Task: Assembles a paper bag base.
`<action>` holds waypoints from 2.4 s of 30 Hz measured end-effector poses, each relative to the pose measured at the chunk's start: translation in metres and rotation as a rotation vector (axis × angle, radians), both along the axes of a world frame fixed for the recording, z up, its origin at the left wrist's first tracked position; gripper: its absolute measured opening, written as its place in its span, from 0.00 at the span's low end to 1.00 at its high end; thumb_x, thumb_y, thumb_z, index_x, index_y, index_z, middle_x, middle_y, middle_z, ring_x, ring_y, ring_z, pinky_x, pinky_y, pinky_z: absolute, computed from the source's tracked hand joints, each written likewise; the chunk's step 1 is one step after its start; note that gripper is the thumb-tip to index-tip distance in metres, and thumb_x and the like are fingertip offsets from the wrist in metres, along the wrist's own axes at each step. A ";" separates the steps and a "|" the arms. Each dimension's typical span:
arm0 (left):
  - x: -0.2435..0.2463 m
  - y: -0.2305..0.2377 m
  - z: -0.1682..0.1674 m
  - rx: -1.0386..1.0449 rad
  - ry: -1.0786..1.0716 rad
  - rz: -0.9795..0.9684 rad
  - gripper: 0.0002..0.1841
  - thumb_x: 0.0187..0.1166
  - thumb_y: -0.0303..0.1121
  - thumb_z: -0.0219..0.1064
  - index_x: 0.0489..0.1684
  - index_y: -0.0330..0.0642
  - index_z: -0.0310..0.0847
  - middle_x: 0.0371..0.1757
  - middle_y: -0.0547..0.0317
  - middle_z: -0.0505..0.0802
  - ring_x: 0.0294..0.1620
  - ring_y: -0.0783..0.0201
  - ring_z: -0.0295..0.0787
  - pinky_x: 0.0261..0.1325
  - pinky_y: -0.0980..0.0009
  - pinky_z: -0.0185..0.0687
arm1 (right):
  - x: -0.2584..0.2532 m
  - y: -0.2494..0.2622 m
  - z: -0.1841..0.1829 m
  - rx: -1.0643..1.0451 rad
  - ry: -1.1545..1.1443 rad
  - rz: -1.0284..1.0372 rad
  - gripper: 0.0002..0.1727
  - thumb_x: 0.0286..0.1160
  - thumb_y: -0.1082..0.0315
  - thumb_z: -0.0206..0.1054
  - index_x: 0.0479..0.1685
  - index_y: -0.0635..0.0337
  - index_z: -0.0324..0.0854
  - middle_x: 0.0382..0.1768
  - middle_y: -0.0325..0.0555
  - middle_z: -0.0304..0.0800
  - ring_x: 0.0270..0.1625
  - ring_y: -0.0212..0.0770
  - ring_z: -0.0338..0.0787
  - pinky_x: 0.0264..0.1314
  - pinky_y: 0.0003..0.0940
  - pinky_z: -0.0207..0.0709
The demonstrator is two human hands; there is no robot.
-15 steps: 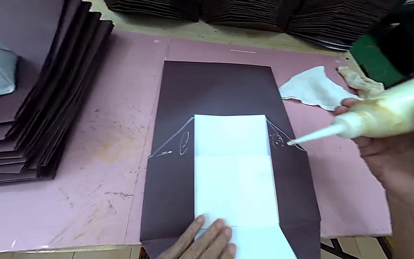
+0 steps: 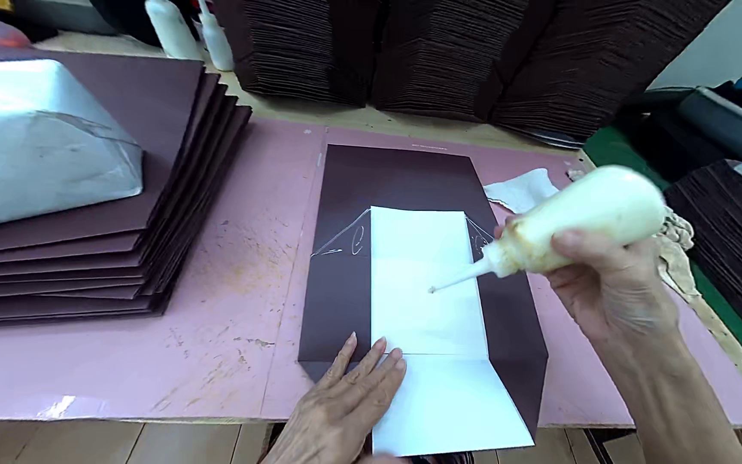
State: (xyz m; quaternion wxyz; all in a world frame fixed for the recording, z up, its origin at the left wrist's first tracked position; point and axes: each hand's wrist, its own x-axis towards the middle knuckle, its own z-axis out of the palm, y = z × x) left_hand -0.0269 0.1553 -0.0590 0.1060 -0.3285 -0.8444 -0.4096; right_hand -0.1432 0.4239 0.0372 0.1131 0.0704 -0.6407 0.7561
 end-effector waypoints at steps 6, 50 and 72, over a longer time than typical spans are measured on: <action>0.004 0.026 -0.007 -0.001 0.034 0.412 0.35 0.78 0.38 0.64 0.80 0.20 0.66 0.81 0.29 0.75 0.88 0.32 0.62 0.89 0.38 0.46 | -0.007 0.010 -0.026 0.092 -0.093 -0.101 0.23 0.51 0.75 0.76 0.51 0.54 0.79 0.42 0.43 0.97 0.42 0.38 0.98 0.39 0.31 0.93; 0.014 0.095 0.007 0.007 0.041 -0.034 0.14 0.75 0.21 0.60 0.52 0.22 0.87 0.58 0.34 0.93 0.68 0.40 0.88 0.85 0.51 0.59 | 0.115 -0.019 -0.062 0.812 0.758 0.008 0.15 0.89 0.64 0.59 0.67 0.58 0.67 0.69 0.51 0.85 0.76 0.44 0.84 0.80 0.40 0.78; 0.036 0.117 -0.072 -0.057 0.245 0.141 0.10 0.78 0.36 0.60 0.36 0.53 0.90 0.35 0.63 0.94 0.42 0.62 0.90 0.47 0.65 0.79 | 0.101 -0.052 -0.062 1.157 0.803 -0.273 0.13 0.90 0.63 0.54 0.56 0.65 0.76 0.49 0.64 0.92 0.59 0.52 0.94 0.69 0.39 0.84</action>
